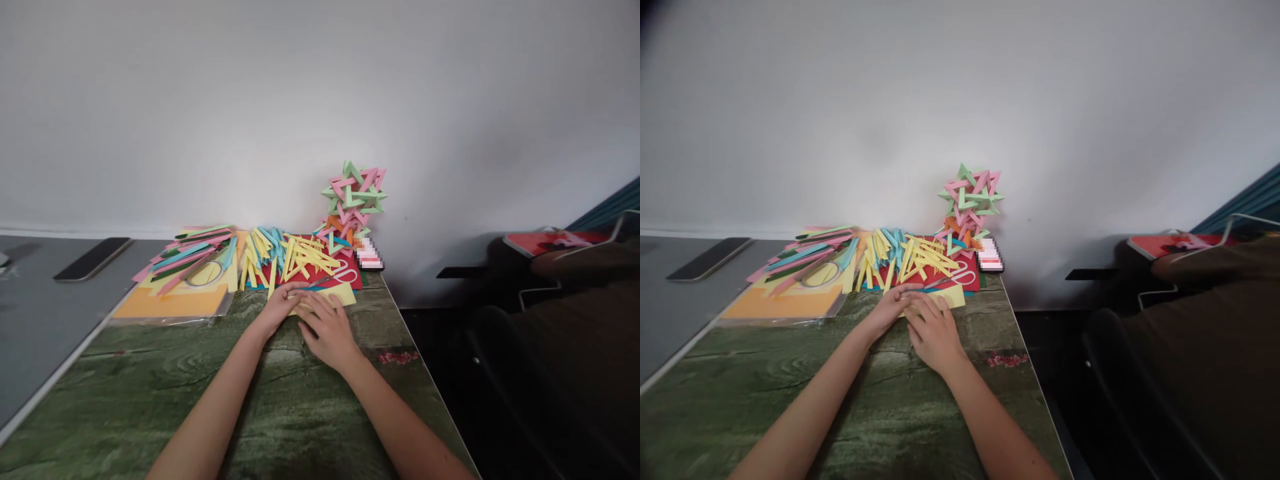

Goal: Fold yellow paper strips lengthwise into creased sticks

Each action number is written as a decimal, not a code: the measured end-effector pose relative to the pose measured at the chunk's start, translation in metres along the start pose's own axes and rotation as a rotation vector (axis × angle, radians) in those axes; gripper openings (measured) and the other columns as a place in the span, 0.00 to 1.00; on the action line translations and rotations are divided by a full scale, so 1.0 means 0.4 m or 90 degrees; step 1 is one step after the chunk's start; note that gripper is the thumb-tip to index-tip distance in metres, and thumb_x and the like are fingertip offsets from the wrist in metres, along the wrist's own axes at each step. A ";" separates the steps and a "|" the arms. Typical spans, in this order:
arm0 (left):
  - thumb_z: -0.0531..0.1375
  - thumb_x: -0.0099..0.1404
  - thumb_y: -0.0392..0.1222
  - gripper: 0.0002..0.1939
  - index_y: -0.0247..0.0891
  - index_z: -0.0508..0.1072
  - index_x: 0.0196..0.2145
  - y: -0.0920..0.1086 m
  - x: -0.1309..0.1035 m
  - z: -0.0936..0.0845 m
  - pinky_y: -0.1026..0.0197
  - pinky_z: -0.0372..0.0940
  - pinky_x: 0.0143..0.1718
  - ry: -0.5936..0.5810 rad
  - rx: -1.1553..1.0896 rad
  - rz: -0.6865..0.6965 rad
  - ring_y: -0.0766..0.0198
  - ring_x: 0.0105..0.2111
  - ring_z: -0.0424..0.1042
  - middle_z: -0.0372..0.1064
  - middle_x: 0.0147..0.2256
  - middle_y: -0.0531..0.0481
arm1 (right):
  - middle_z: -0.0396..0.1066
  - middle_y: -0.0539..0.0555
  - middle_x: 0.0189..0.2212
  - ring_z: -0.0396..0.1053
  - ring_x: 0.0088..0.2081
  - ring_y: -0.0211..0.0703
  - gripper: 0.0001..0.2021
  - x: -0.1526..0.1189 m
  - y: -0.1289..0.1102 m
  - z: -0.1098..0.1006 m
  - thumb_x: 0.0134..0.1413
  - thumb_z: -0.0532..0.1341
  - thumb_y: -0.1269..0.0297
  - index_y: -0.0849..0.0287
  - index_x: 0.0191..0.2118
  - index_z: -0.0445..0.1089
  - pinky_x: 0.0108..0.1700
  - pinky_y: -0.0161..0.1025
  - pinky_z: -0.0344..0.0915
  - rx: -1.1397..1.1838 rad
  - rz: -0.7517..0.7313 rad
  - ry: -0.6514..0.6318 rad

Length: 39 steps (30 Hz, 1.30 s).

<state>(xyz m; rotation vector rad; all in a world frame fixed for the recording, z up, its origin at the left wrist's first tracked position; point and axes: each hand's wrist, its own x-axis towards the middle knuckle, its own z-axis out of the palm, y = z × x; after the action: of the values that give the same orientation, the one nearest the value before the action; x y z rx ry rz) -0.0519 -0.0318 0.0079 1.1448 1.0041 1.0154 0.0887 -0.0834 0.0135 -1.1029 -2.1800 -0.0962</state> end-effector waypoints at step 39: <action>0.64 0.49 0.35 0.30 0.36 0.61 0.49 0.011 -0.011 0.007 0.57 0.57 0.49 -0.069 -0.135 0.004 0.58 0.47 0.65 0.65 0.47 0.39 | 0.68 0.53 0.35 0.62 0.39 0.43 0.10 0.005 0.071 0.031 0.53 0.53 0.60 0.55 0.40 0.68 0.41 0.40 0.52 0.113 0.266 0.122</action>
<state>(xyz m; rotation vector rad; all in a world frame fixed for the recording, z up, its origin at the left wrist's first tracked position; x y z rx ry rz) -0.0506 -0.0361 0.0129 1.0166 0.7880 1.0272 0.1020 -0.0596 -0.0012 -1.3584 -1.7169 0.1679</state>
